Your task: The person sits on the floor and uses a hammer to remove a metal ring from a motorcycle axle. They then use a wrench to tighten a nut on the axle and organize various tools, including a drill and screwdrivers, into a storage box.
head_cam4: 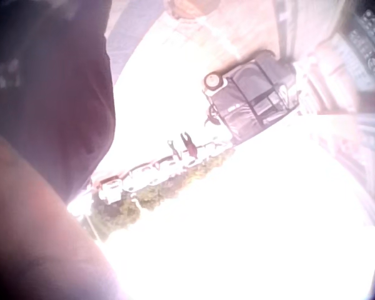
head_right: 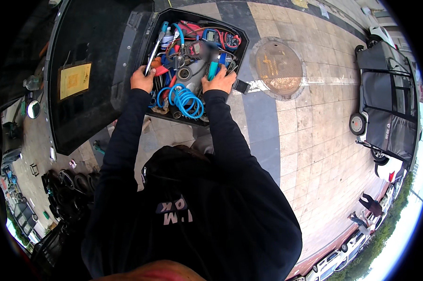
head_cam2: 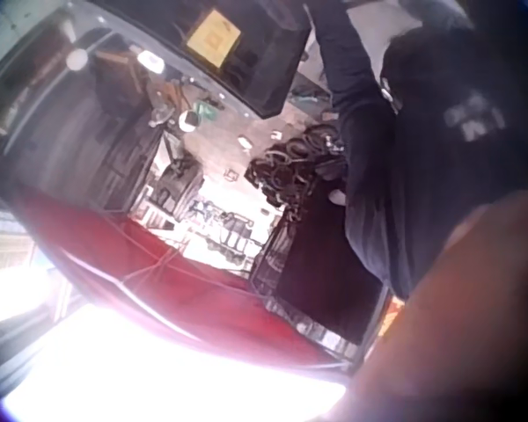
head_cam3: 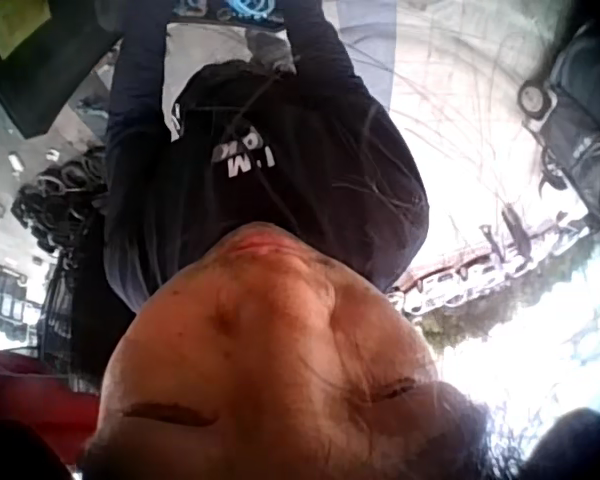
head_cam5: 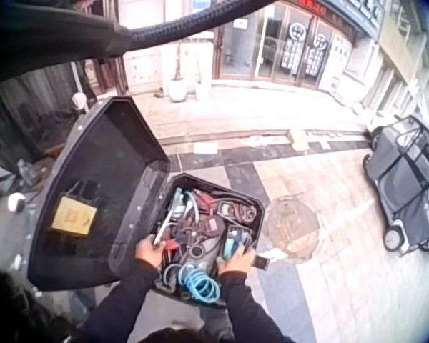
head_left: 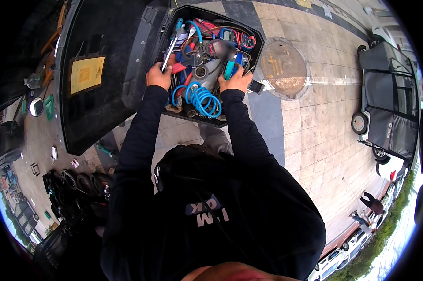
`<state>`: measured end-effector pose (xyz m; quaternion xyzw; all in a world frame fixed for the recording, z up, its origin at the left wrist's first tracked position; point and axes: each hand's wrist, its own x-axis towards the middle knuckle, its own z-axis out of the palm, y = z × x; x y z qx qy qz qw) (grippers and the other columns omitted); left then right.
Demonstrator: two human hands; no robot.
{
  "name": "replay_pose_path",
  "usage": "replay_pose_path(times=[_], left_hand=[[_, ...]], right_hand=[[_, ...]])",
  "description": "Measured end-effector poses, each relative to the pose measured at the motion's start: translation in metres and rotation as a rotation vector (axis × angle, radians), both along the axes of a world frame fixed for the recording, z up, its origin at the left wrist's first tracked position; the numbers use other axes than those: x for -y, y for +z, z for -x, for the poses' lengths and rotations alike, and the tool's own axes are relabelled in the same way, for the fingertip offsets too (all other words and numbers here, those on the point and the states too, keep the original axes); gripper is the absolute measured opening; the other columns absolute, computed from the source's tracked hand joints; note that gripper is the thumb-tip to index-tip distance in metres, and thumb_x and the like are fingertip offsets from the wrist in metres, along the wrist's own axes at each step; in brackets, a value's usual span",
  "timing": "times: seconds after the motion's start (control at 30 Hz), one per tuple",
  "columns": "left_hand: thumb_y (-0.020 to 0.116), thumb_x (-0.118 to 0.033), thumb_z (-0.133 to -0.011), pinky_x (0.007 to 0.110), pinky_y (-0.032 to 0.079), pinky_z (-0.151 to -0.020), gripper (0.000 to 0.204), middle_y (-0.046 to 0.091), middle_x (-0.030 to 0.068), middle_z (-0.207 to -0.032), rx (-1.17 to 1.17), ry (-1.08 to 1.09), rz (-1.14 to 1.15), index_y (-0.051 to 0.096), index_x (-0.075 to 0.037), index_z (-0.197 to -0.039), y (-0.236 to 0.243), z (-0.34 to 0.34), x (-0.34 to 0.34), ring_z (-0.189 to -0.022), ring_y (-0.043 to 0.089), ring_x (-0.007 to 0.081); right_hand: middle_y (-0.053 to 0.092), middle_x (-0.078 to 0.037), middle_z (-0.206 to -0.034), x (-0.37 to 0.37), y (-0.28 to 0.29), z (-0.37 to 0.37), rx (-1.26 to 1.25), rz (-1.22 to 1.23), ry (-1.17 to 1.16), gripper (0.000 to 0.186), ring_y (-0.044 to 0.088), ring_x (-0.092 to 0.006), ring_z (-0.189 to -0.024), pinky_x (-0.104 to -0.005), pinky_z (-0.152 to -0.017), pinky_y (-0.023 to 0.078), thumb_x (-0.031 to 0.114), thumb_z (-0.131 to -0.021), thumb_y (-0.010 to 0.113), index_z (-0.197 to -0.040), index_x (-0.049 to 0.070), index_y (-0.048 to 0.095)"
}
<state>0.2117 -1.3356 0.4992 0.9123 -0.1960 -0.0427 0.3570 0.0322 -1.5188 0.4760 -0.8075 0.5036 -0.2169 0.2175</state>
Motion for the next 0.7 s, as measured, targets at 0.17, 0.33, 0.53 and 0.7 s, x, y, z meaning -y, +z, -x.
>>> replay_pose_path(times=[0.17, 0.33, 0.53, 0.7], left_hand=[[0.072, -0.027, -0.089, 0.041, 0.053, -0.076, 0.024, 0.072, 0.0155, -0.089, 0.000, 0.112, 0.049, 0.069, -0.006, -0.100, 0.026, -0.002, -0.018, -0.083, 0.071, 0.0322], [0.074, -0.022, -0.088, 0.042, 0.053, -0.076, 0.024, 0.071, 0.0155, -0.089, 0.109, 0.310, 0.187, 0.063, -0.004, -0.099, 0.010, -0.011, 0.003, -0.085, 0.070, 0.0353], [0.073, -0.032, -0.088, 0.045, 0.052, -0.079, 0.035, 0.071, 0.0209, -0.092, -0.025, 0.077, 0.025, 0.066, -0.003, -0.105, -0.009, -0.022, 0.047, -0.090, 0.068, 0.0397], [0.071, -0.031, -0.091, 0.043, 0.053, -0.081, 0.038, 0.072, 0.0208, -0.099, -0.049, -0.060, 0.003, 0.069, -0.004, -0.117, -0.017, -0.014, 0.016, -0.092, 0.071, 0.0342]], right_hand=[[0.041, -0.030, -0.131, 0.002, -0.001, 0.008, -0.078, -0.067, 0.061, 0.080, 0.044, -0.0466, -0.124, -0.0484, -0.105, 0.042, 0.031, -0.066, 0.088, -0.135, 0.010, 0.053], [0.041, -0.028, -0.143, 0.021, 0.029, 0.014, -0.012, 0.100, 0.295, 0.076, 0.044, -0.0458, -0.127, -0.0495, -0.107, 0.039, 0.031, -0.074, 0.083, -0.139, 0.008, 0.051], [0.049, -0.019, -0.142, 0.067, 0.061, -0.018, -0.009, 0.199, 0.500, 0.074, 0.046, -0.0399, -0.130, -0.0474, -0.109, 0.038, 0.026, -0.076, 0.078, -0.140, 0.006, 0.047], [0.047, -0.027, -0.140, 0.078, 0.069, -0.062, -0.240, 0.102, 0.665, 0.081, 0.049, -0.0434, -0.128, -0.0466, -0.105, 0.044, 0.025, -0.073, 0.084, -0.145, 0.018, 0.047]])
